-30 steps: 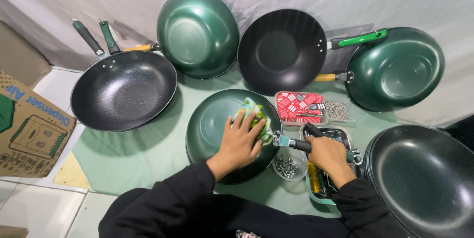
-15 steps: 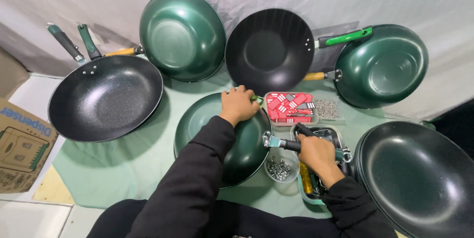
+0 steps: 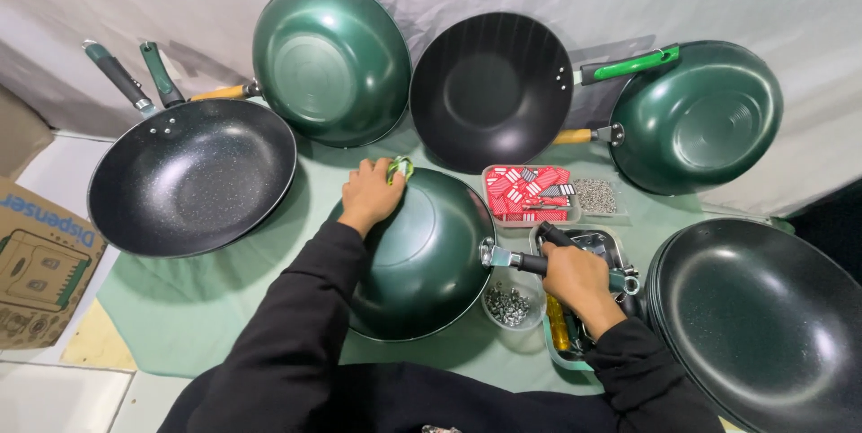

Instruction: Wiping a wok clean and then attaching a metal handle bracket using screws and a screwdriver.

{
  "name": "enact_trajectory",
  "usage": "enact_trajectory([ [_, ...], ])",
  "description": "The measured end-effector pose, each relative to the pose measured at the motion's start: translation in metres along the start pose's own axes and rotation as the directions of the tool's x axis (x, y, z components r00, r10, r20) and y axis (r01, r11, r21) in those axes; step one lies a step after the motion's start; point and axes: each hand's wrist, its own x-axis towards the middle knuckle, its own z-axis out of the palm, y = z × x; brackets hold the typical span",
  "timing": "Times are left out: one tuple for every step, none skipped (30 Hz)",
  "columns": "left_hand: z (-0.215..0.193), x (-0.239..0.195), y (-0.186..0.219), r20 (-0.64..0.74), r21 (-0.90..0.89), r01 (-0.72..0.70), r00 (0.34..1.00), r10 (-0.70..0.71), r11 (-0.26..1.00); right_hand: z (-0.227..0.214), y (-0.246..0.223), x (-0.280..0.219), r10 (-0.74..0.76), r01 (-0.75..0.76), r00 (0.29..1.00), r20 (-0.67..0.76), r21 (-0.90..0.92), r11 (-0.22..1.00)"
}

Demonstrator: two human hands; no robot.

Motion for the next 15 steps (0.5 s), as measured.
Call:
enact_trajectory([
  [-0.001,-0.007,-0.005,0.0,0.0,0.004,1.0,-0.004,1.0,0.001,0.0,0.0,-0.003,0.003,1.0,0.001,-0.001,1.0],
  [-0.003,-0.015,-0.009,-0.017,-0.02,0.024,1.0,-0.025,1.0,0.001,0.0,-0.001,0.0,0.001,1.0,-0.004,0.019,1.0],
  [-0.006,-0.021,-0.013,-0.035,-0.039,0.041,0.998,-0.042,0.998,0.001,-0.001,0.0,0.005,-0.004,1.0,-0.011,0.041,0.999],
  [-0.01,-0.029,-0.016,-0.038,-0.038,0.041,0.998,-0.043,0.998,0.002,0.0,0.001,0.003,-0.002,1.0,-0.014,0.042,0.999],
  [-0.014,-0.038,-0.018,-0.044,-0.052,0.049,0.998,-0.051,0.997,0.003,0.002,0.002,-0.002,0.002,1.0,-0.007,0.036,0.999],
  [-0.017,-0.047,-0.021,-0.05,-0.066,0.056,0.997,-0.059,0.996,0.004,0.003,0.003,-0.007,0.007,1.0,0.001,0.029,1.0],
  [-0.01,-0.05,-0.029,-0.053,-0.067,0.059,0.997,-0.062,0.996,0.003,0.003,0.003,-0.011,0.011,1.0,-0.001,0.028,1.0],
  [-0.003,-0.053,-0.037,-0.098,-0.056,0.068,0.992,-0.073,0.996,0.001,0.003,0.002,-0.013,0.013,1.0,0.014,0.019,1.0],
  [0.004,-0.056,-0.045,-0.142,-0.044,0.076,0.986,-0.082,0.996,0.001,0.003,0.0,-0.013,0.013,0.999,0.03,0.012,1.0],
  [0.006,-0.063,-0.05,-0.144,-0.043,0.078,0.986,-0.083,0.996,0.002,0.003,0.0,-0.015,0.015,0.999,0.029,0.013,1.0],
  [0.008,-0.07,-0.056,-0.148,-0.047,0.086,0.985,-0.092,0.995,0.002,0.003,0.0,-0.013,0.013,1.0,0.017,0.023,1.0],
  [0.009,-0.077,-0.061,-0.152,-0.051,0.094,0.983,-0.101,0.994,0.003,0.002,0.0,-0.011,0.011,1.0,0.005,0.034,0.999],
  [0.009,-0.089,-0.062,-0.155,-0.05,0.096,0.982,-0.103,0.994,0.004,0.003,0.001,-0.015,0.015,1.0,0.003,0.035,0.999],
  [0.008,-0.1,-0.063,-0.145,-0.056,0.098,0.984,-0.106,0.994,0.005,0.003,0.002,0.0,0.0,1.0,-0.005,0.036,0.999],
  [0.008,-0.112,-0.065,-0.134,-0.061,0.101,0.985,-0.108,0.993,0.007,0.004,0.002,0.015,-0.014,1.0,-0.012,0.038,0.999],
])
